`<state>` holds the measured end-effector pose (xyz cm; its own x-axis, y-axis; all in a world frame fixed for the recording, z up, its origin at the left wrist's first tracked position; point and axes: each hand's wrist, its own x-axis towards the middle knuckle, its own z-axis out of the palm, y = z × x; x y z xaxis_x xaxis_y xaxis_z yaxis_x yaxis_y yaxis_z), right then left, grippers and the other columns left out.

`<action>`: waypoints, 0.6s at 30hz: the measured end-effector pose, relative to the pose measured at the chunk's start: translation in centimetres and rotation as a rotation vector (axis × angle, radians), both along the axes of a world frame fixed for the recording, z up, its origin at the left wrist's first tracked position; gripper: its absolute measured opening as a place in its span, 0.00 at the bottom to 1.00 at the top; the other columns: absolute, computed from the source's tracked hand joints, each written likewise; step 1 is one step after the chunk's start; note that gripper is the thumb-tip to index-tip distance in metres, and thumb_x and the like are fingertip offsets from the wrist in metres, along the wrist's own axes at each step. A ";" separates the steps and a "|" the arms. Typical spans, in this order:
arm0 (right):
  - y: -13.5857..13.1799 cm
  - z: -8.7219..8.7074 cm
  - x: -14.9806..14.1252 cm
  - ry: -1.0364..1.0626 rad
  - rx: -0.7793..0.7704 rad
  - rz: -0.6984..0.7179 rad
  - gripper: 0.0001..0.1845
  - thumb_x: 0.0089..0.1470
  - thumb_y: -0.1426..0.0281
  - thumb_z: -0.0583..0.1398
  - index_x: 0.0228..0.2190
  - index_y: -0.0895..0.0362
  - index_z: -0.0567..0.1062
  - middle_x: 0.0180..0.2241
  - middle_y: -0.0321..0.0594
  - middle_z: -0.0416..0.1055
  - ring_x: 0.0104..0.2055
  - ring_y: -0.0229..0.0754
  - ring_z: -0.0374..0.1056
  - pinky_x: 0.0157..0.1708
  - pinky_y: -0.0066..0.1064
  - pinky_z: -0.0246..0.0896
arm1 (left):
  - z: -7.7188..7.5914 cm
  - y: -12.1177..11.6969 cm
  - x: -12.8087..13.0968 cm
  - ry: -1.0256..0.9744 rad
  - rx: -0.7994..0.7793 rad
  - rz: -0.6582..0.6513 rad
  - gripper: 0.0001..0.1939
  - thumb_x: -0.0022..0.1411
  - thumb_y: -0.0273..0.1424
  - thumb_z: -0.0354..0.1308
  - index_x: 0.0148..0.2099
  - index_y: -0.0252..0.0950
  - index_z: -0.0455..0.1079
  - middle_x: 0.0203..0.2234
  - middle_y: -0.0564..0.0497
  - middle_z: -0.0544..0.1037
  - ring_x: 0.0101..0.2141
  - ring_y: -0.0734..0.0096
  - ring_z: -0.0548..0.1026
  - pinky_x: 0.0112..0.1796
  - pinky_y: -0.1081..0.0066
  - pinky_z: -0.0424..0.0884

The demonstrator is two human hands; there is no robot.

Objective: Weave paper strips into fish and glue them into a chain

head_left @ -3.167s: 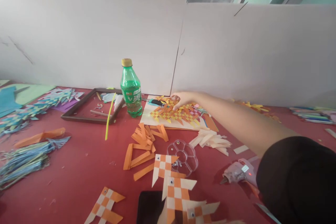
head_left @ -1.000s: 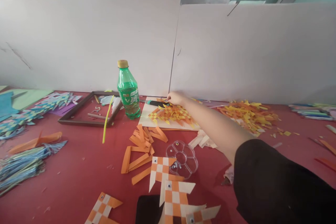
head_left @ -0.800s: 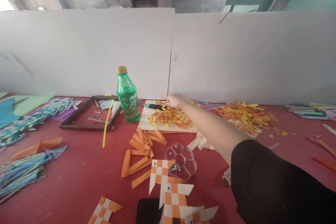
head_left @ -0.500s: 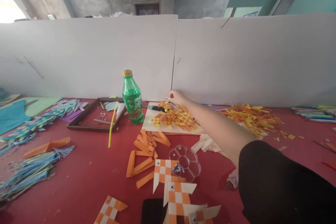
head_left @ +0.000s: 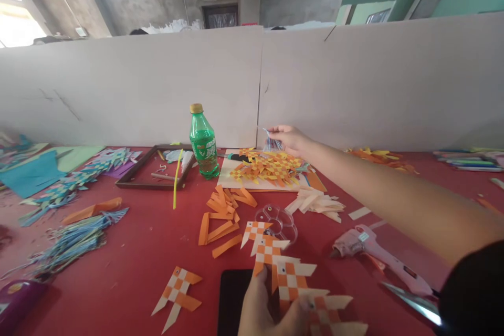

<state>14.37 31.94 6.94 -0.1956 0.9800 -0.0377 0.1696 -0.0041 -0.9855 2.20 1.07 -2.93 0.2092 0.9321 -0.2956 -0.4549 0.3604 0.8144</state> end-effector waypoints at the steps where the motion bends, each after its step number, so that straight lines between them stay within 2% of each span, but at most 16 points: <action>1: -1.3 0.1 0.5 0.043 -0.035 0.020 0.18 0.62 0.63 0.59 0.52 0.57 0.70 0.52 0.45 0.69 0.48 0.45 0.70 0.46 0.44 0.70 | 0.0 0.2 0.2 -0.021 0.002 0.036 0.33 0.50 0.43 0.72 0.53 0.33 0.67 0.49 0.35 0.78 0.48 0.48 0.78 0.48 0.58 0.73; 3: -4.2 0.4 1.4 0.121 -0.094 0.062 0.18 0.62 0.63 0.59 0.51 0.57 0.70 0.51 0.45 0.70 0.47 0.45 0.71 0.45 0.43 0.70 | 0.4 0.5 0.4 -0.031 0.024 0.085 0.34 0.46 0.44 0.73 0.50 0.33 0.67 0.47 0.34 0.80 0.49 0.46 0.78 0.49 0.59 0.73; 5: -7.3 0.6 2.2 0.190 -0.134 0.096 0.15 0.62 0.64 0.59 0.48 0.58 0.72 0.47 0.43 0.72 0.43 0.42 0.72 0.42 0.39 0.71 | 1.1 0.6 0.4 0.017 0.022 0.050 0.31 0.47 0.41 0.73 0.49 0.33 0.67 0.46 0.36 0.80 0.48 0.49 0.79 0.49 0.59 0.74; 7: -10.4 0.8 2.9 0.254 -0.172 0.122 0.08 0.60 0.68 0.62 0.39 0.59 0.75 0.35 0.40 0.74 0.33 0.37 0.71 0.35 0.33 0.71 | 1.8 0.7 0.1 0.097 0.051 -0.068 0.25 0.51 0.40 0.71 0.47 0.32 0.68 0.44 0.37 0.81 0.46 0.51 0.79 0.48 0.59 0.74; 9: -13.4 1.0 3.4 0.315 -0.211 0.138 0.03 0.55 0.72 0.64 0.32 0.58 0.75 0.25 0.36 0.72 0.26 0.35 0.69 0.30 0.30 0.69 | 2.2 1.0 -0.2 0.126 0.103 -0.166 0.22 0.54 0.38 0.68 0.47 0.33 0.67 0.45 0.38 0.80 0.46 0.53 0.79 0.48 0.60 0.73; 11: -16.1 1.1 3.9 0.367 -0.245 0.148 0.04 0.52 0.73 0.66 0.31 0.58 0.74 0.23 0.36 0.72 0.24 0.35 0.69 0.26 0.28 0.67 | 2.5 1.6 -0.5 0.242 0.160 -0.188 0.22 0.56 0.37 0.64 0.50 0.34 0.65 0.48 0.39 0.79 0.46 0.57 0.79 0.48 0.62 0.73; 13: -18.5 1.0 4.3 0.420 -0.265 0.153 0.07 0.49 0.72 0.67 0.31 0.57 0.74 0.26 0.37 0.74 0.26 0.34 0.70 0.27 0.27 0.67 | 2.8 2.4 -1.0 0.459 0.205 -0.225 0.20 0.57 0.37 0.62 0.49 0.34 0.65 0.46 0.41 0.80 0.47 0.59 0.78 0.47 0.66 0.72; 15: -20.3 0.8 4.7 0.462 -0.279 0.159 0.11 0.47 0.70 0.69 0.31 0.57 0.73 0.27 0.36 0.75 0.26 0.35 0.71 0.27 0.27 0.67 | 3.3 3.1 -1.8 0.556 0.233 -0.270 0.19 0.54 0.37 0.64 0.46 0.34 0.69 0.40 0.45 0.82 0.44 0.59 0.79 0.42 0.68 0.72; 17: -21.8 0.5 5.0 0.487 -0.294 0.168 0.13 0.45 0.68 0.70 0.32 0.56 0.73 0.26 0.35 0.74 0.25 0.34 0.70 0.26 0.27 0.67 | 4.0 3.2 -2.8 0.690 0.255 -0.316 0.14 0.48 0.38 0.68 0.34 0.35 0.73 0.27 0.50 0.79 0.31 0.62 0.77 0.32 0.70 0.70; 18: -22.4 0.4 5.2 0.495 -0.301 0.173 0.14 0.45 0.67 0.70 0.32 0.56 0.73 0.25 0.34 0.74 0.24 0.34 0.70 0.26 0.27 0.66 | 4.6 3.0 -3.3 0.772 0.262 -0.313 0.13 0.47 0.38 0.69 0.27 0.35 0.72 0.21 0.52 0.75 0.26 0.64 0.74 0.28 0.70 0.66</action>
<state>19.54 9.51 7.36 -0.4158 0.8931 -0.1719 -0.2863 -0.3080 -0.9073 -1.12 4.11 1.63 0.2961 0.9233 -0.2447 0.3469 0.1347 0.9282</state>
